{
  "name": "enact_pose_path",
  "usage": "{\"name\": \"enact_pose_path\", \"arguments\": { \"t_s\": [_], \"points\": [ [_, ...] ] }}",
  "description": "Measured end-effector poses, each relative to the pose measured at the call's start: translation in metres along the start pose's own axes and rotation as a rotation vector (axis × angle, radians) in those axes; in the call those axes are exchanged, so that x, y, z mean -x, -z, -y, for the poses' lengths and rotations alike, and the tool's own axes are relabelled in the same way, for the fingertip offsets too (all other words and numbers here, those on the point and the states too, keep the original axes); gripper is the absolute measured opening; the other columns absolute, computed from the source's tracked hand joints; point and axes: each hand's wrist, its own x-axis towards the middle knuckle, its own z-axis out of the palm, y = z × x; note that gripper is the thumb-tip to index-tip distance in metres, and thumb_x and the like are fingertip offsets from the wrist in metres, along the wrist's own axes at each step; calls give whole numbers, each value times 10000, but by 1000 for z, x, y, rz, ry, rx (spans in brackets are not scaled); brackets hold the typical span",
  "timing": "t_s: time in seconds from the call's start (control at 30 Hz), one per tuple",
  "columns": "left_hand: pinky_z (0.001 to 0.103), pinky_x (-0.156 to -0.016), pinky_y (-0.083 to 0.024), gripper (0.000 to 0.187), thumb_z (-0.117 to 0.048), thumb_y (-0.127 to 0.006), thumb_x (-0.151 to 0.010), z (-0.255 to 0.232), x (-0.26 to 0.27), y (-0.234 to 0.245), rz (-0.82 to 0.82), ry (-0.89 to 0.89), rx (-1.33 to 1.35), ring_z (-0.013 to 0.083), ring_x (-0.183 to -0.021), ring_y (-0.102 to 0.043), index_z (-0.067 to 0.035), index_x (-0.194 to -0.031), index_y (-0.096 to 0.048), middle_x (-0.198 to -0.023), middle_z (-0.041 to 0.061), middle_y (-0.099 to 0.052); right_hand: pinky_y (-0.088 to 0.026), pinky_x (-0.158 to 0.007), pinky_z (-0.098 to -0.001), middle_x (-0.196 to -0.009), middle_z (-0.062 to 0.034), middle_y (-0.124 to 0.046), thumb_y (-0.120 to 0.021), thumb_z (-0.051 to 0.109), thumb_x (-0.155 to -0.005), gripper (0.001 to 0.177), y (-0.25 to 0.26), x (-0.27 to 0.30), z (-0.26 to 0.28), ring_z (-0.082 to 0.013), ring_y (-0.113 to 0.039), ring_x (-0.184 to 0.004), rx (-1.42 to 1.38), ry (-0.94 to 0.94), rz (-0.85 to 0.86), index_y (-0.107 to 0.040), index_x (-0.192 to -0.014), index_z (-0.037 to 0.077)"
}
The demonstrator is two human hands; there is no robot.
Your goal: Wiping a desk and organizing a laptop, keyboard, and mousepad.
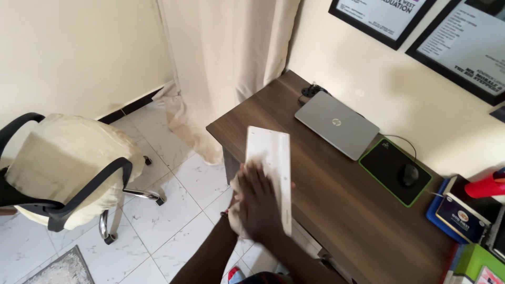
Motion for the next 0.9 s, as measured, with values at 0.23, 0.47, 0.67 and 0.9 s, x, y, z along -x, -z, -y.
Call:
{"name": "enact_pose_path", "arguments": {
  "t_s": [0.23, 0.47, 0.67, 0.9],
  "points": [
    [433, -1054, -550, 637, -508, -408, -1152, 10, 4, 42, 28, -131, -92, 281, -1270, -586, -32, -1575, -439, -1426, 173, -582, -152, -1189, -626, -1616, -204, -371, -676, 267, -778, 681, 40, -91, -51, -343, -277, -1522, 360, -247, 337, -502, -1402, 56],
    [447, -1034, -544, 806, -638, -383, -1073, -23, 8, -28, 69, -244, -140, 321, -1205, -634, 47, -1489, -466, -1333, 214, -630, -296, -1166, -606, -1413, -330, -529, -573, 11, -873, 410, 31, -1, -7, -489, -487, -1329, -141, 87, -56, -609, -1263, -110],
    [456, -969, -556, 881, -750, -420, -907, -22, 15, -35, -402, -352, -368, 324, -1149, -639, -72, -1467, -477, -1321, 166, -633, -509, -1066, -476, -1293, -260, -651, -546, -15, -839, 404, 14, 41, -19, -404, -612, -1257, -155, 1, 4, -646, -1225, -81],
    [387, -908, -602, 779, -665, -395, -1055, 2, 8, -60, -193, -189, -456, 252, -1089, -680, -12, -1466, -498, -1269, 168, -659, -543, -648, -385, -936, -156, -665, -561, 97, -1033, 121, 50, -80, -69, -265, -676, -766, 119, -140, -367, -639, -1115, 54]
  ]
}}
